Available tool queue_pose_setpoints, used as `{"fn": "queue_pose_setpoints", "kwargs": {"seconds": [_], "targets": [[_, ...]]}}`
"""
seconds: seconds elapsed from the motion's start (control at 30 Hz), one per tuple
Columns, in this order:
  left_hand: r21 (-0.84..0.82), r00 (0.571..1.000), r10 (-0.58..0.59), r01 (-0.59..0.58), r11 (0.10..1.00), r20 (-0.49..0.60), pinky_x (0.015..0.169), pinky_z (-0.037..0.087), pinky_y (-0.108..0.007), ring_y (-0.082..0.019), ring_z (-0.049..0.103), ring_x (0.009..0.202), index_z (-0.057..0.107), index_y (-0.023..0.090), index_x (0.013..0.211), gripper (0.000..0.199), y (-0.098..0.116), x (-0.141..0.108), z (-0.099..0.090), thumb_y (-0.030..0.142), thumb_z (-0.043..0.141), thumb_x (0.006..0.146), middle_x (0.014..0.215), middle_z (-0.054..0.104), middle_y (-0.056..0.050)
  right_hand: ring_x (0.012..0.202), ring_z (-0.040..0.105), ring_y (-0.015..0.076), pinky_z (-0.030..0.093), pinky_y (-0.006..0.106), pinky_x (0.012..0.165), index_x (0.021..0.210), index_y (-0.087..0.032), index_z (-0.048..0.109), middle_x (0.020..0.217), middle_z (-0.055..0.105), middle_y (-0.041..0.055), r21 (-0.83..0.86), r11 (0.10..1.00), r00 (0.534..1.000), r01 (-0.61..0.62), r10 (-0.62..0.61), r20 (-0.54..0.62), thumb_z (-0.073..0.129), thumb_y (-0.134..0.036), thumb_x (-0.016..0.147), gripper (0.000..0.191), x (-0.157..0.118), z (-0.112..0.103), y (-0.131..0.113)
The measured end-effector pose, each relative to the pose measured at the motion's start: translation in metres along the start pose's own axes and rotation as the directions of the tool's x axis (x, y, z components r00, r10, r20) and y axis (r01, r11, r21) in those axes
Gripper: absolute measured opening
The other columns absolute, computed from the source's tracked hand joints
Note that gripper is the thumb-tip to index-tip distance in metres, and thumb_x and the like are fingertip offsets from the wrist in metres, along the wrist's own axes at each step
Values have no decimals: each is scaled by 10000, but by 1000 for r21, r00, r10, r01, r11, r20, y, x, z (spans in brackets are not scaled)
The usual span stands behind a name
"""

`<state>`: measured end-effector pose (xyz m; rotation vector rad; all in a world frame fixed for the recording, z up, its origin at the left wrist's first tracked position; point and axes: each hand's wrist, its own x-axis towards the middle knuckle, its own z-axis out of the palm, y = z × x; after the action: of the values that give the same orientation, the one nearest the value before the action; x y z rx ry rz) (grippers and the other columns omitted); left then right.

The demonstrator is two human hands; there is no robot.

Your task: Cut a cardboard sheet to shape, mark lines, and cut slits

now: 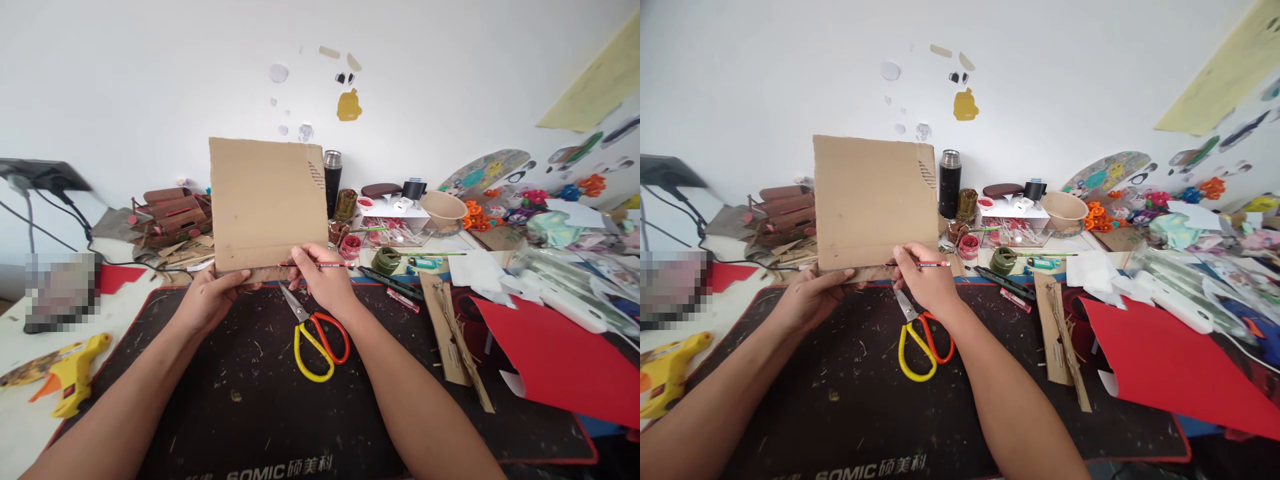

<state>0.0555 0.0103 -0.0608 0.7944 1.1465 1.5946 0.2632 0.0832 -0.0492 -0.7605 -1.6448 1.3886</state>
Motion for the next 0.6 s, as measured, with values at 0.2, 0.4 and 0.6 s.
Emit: {"fn": "queue_pose_setpoints", "kwargs": {"seconds": [0.2,0.4,0.6], "targets": [[11,1000,12,-12,1000,-13,664,689,-301,-272,820,885,802,202,1213,599,-1,0,-1,212,976,640,1059,869,-95,551,727,135,533,231,545,922,-212,673,703,703,-18,-42,998,999,36,-35,6,609,-615,1056,430,0,0,-1],[9,1000,20,-20,1000,0,656,693,-318,-310,825,935,769,220,1319,711,-1,-1,0,224,997,645,1086,875,-88,552,728,135,533,223,525,934,-211,677,703,707,-15,-34,999,1000,13,-12,15,610,-623,1055,435,1,0,0],[-13,1000,13,-12,1000,19,624,679,-282,-297,821,928,775,227,1319,713,0,0,-2,235,1020,650,1068,878,-62,554,730,139,501,207,468,953,-211,689,720,720,-3,23,1000,1000,-7,7,-1,634,-626,1040,428,1,0,1]]}}
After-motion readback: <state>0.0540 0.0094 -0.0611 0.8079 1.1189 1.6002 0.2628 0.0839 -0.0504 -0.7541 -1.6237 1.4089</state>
